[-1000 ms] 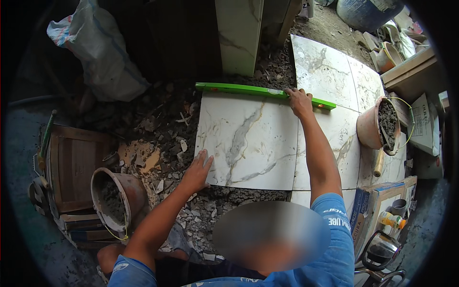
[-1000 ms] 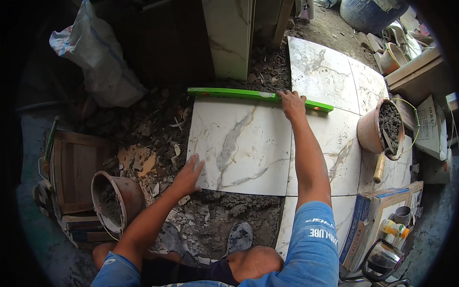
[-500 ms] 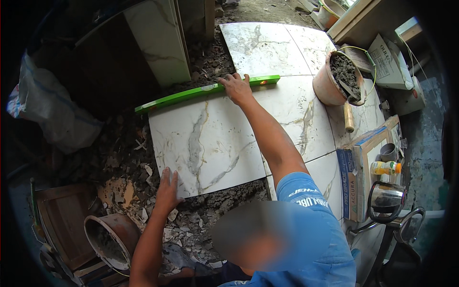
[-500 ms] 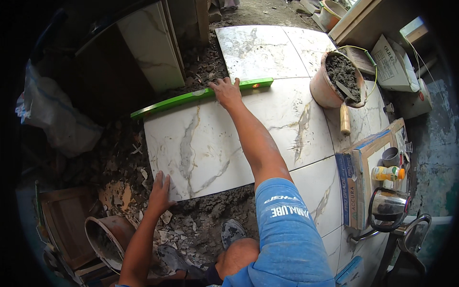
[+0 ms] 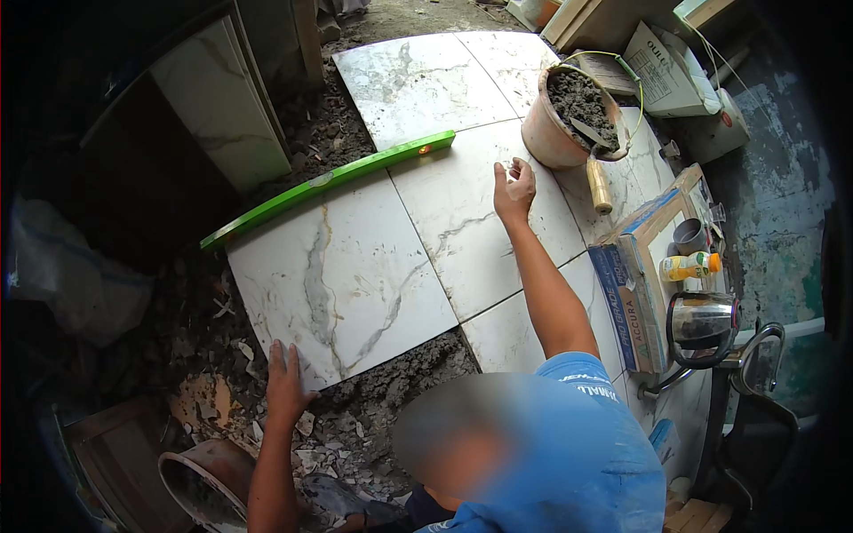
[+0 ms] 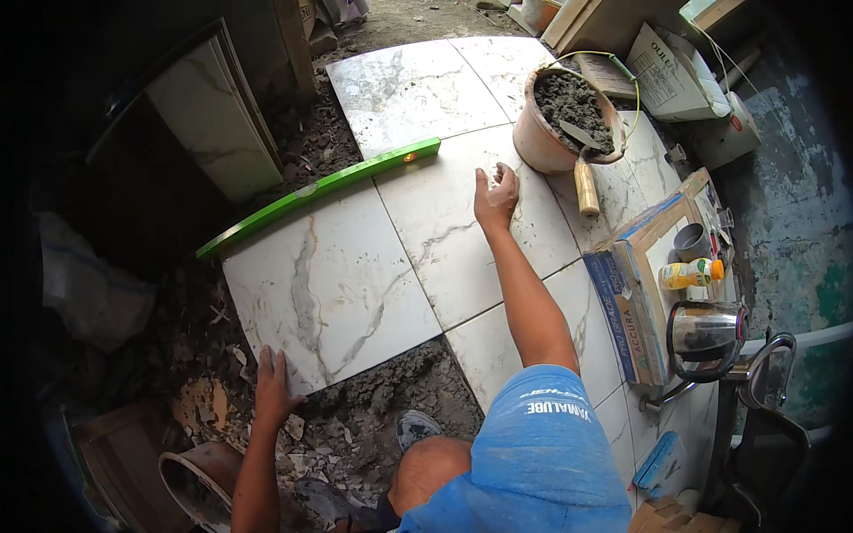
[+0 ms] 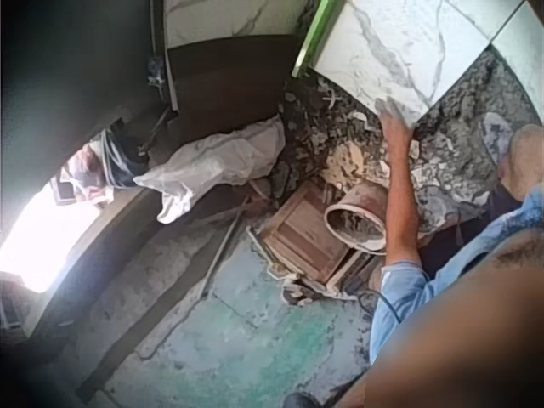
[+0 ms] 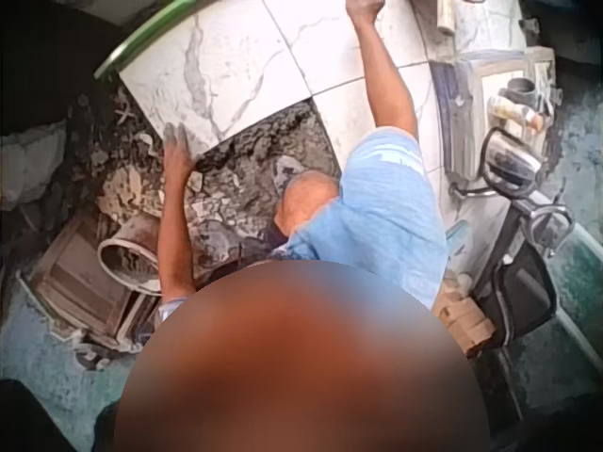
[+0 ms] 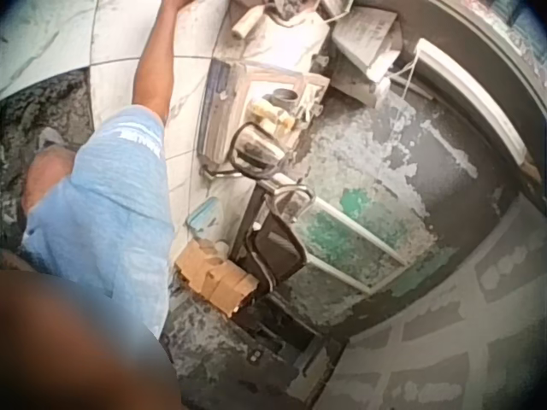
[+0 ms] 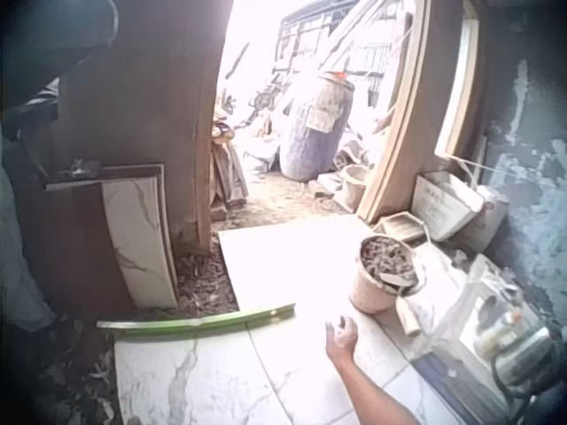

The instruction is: Installing tiles on a floor by spreading mortar and leveling tiles.

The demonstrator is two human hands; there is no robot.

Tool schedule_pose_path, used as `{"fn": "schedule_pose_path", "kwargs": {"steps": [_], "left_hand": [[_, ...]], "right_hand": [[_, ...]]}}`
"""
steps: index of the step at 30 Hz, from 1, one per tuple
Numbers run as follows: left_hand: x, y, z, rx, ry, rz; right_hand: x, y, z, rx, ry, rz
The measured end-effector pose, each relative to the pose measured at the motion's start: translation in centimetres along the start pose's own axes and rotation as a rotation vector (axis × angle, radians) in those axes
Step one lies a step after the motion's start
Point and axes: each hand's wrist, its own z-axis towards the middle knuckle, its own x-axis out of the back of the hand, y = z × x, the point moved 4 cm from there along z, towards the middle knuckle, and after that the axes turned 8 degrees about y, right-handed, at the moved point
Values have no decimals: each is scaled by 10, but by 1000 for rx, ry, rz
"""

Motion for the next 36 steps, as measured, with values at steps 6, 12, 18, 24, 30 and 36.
{"fn": "schedule_pose_path", "kwargs": {"steps": [6, 12, 18, 24, 30, 36], "left_hand": [[4, 3, 1, -40, -1, 38], [2, 3, 2, -58, -22, 77], [2, 3, 4, -31, -33, 99], [2, 4, 6, -26, -69, 125], [6, 7, 12, -24, -39, 135], [11, 19, 18, 0, -58, 178]], "right_hand": [[42, 39, 36, -248, -6, 39], [13, 1, -45, 187, -324, -79], [-9, -28, -124, 493, -441, -121], [-15, -48, -163, 542, -519, -175], [-59, -95, -164, 725, -615, -73], [-154, -157, -95, 927, -470, -232]]}}
